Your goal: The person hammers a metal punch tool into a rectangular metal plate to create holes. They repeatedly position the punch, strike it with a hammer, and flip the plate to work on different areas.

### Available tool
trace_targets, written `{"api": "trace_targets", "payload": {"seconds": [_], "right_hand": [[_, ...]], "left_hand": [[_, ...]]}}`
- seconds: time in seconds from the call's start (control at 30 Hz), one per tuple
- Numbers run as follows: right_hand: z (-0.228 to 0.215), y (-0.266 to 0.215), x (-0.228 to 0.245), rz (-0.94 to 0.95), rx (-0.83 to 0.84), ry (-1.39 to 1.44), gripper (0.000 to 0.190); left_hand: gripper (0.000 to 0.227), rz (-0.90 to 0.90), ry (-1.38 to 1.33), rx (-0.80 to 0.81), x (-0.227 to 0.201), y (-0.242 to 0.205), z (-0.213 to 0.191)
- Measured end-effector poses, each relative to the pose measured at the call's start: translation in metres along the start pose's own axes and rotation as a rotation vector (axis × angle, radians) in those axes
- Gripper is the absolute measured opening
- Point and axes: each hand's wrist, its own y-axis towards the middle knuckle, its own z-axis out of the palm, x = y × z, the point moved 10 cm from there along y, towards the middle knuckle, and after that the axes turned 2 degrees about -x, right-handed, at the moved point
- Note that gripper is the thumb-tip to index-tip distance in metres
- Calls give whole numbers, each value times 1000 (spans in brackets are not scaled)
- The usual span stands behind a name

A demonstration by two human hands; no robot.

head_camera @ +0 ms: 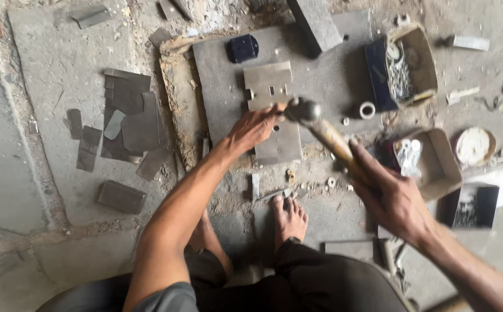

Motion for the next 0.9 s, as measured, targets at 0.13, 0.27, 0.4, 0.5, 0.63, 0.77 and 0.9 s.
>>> {"api": "trace_targets", "payload": {"seconds": [0.13, 0.27, 0.4, 0.5, 0.63, 0.77, 0.9], "right_hand": [[-31, -23, 1, -117, -214, 245, 57], [-36, -49, 4, -205, -204, 557, 42], [24, 15, -7, 35, 83, 169, 68], [1, 9, -1, 90, 12, 192, 68], [-31, -15, 26, -63, -135, 171, 57], [-16, 27, 49, -207, -5, 99, 57], [10, 32, 8, 229, 100, 190, 73]], "left_hand": [[20, 137, 12, -146, -2, 3, -6], [16, 124, 14, -123, 4, 6, 1], [26, 58, 26, -66, 0, 3, -2], [13, -19, -2, -10, 18, 5, 6], [25, 53, -22, -71, 11, -5, 12], [32, 205, 108, -280, -11, 0, -15], [16, -66, -30, -56, -3, 9, -14]]}}
